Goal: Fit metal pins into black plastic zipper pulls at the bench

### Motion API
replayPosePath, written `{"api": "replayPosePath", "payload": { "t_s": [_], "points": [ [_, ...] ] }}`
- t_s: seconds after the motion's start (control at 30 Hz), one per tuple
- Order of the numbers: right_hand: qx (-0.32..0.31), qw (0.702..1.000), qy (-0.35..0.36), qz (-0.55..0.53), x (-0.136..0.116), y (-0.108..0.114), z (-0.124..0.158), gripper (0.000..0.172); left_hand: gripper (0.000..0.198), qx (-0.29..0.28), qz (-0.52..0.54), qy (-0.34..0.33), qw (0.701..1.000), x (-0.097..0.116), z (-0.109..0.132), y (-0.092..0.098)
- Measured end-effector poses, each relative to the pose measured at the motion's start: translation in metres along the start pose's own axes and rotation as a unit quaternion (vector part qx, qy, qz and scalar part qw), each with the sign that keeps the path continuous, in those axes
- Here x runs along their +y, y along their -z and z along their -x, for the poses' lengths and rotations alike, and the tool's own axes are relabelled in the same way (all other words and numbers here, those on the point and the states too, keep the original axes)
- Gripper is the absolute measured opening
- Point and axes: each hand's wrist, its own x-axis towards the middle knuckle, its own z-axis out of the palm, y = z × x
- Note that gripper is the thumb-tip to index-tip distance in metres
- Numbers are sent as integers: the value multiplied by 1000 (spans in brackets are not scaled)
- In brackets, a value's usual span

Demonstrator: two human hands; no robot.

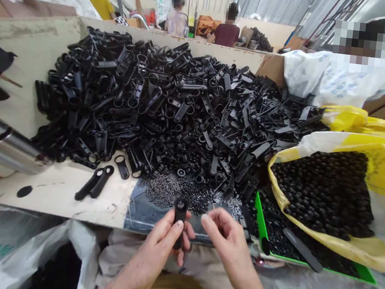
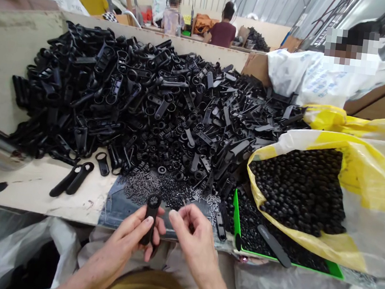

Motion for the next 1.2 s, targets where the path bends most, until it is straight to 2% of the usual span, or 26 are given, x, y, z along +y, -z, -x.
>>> {"api": "replayPosePath", "payload": {
  "t_s": [0.1,0.17,0.2,0.3,0.4,0.5,0.53,0.6,0.73,0.8,0.87,0.93,1.0,1.07,1.13,1.2],
  "points": [
    [-107,990,-20,-91,-5,3,-4,42,52,-33,-46,16,998,2,13,4],
    [-182,973,-31,-139,-2,-3,-4,42,48,-11,-60,6,998,-2,22,10],
    [-200,967,-31,-155,1,-8,-3,43,48,11,-62,-6,998,-5,25,13],
    [-183,970,-24,-155,9,-21,2,42,51,49,-113,-20,992,-12,32,16],
    [-111,989,37,-94,11,-28,5,37,49,60,-202,-13,977,-8,32,14],
    [-35,988,152,-7,7,-28,6,25,34,67,-264,-103,957,2,33,12],
    [-28,983,179,12,6,-27,6,18,30,59,-282,-136,948,5,34,13],
    [-37,978,202,28,3,-27,7,11,23,38,-303,-161,938,8,37,15],
    [-73,985,157,1,3,-36,8,17,21,68,-320,-163,931,2,40,19],
    [-73,989,130,-20,3,-44,6,21,19,104,-321,-191,922,0,38,18],
    [-67,990,117,-31,3,-51,4,24,20,116,-320,-206,917,2,36,18],
    [-81,990,103,-50,1,-53,2,26,23,93,-310,-196,926,5,37,19],
    [-115,986,77,-89,-1,-50,1,22,27,50,-275,-156,948,7,39,23],
    [-145,979,59,-127,-3,-45,-1,33,32,33,-224,-113,968,9,42,34],
    [-146,979,55,-132,-4,-41,-4,45,37,80,-205,-107,970,11,42,53],
    [-131,985,72,-92,-8,-42,-13,43,38,184,-247,-150,940,16,42,78]
  ]
}}
